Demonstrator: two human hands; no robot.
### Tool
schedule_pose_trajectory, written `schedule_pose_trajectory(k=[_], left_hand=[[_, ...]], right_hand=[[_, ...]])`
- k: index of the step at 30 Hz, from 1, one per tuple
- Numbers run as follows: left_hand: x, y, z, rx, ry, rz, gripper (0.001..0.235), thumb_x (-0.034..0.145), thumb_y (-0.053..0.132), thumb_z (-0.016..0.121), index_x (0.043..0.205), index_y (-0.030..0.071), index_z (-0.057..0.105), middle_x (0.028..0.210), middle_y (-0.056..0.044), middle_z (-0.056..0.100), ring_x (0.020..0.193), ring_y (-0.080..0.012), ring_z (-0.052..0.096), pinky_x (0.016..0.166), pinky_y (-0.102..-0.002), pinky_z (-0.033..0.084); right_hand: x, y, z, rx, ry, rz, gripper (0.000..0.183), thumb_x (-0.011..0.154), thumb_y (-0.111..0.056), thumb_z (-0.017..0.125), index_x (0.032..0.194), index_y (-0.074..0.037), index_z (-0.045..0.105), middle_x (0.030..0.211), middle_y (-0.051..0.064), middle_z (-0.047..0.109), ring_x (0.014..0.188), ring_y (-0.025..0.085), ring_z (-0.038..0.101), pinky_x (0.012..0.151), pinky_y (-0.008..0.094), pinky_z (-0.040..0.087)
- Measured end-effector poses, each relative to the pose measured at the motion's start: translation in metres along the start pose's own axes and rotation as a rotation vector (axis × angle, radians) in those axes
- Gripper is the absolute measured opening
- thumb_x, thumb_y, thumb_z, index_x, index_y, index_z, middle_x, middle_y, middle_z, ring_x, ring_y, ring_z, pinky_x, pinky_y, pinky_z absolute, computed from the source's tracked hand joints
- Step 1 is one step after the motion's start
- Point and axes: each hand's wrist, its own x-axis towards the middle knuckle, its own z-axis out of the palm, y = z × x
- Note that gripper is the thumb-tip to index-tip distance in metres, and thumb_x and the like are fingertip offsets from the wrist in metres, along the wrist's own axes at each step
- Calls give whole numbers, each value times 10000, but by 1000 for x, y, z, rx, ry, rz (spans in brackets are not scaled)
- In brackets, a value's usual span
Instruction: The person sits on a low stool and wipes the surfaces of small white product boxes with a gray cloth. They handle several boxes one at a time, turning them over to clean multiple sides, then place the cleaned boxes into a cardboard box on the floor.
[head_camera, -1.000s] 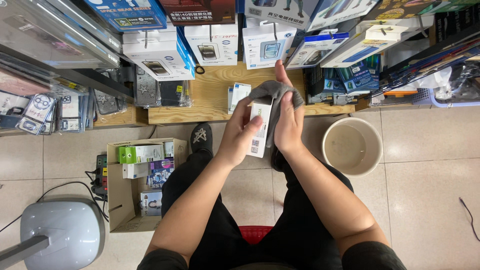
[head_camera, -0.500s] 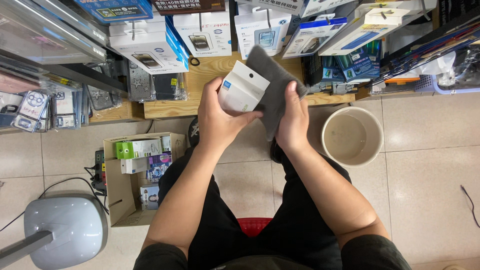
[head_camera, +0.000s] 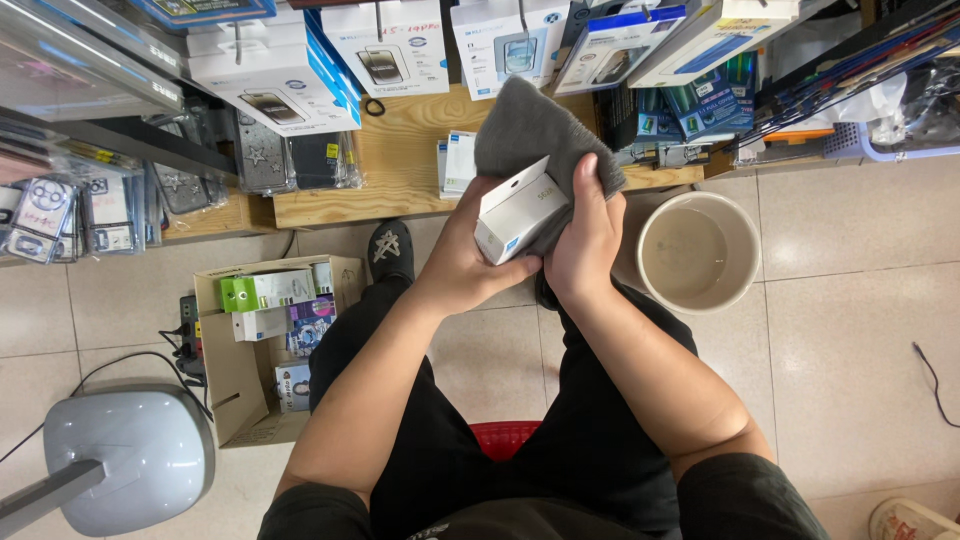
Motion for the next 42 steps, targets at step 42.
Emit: schedule_pose_trajectory(k=[42], left_hand=[[-5,34,-19,612,164,137,656,924,390,737,1456,194,408,1290,-110,471,1203,-244,573,995,-362,521]], right_hand=[[-26,-30,-23,-604,-1003,-1101,423,955,-199,405,1072,82,699,1138,251,677,1118,425,658,1050,536,458]])
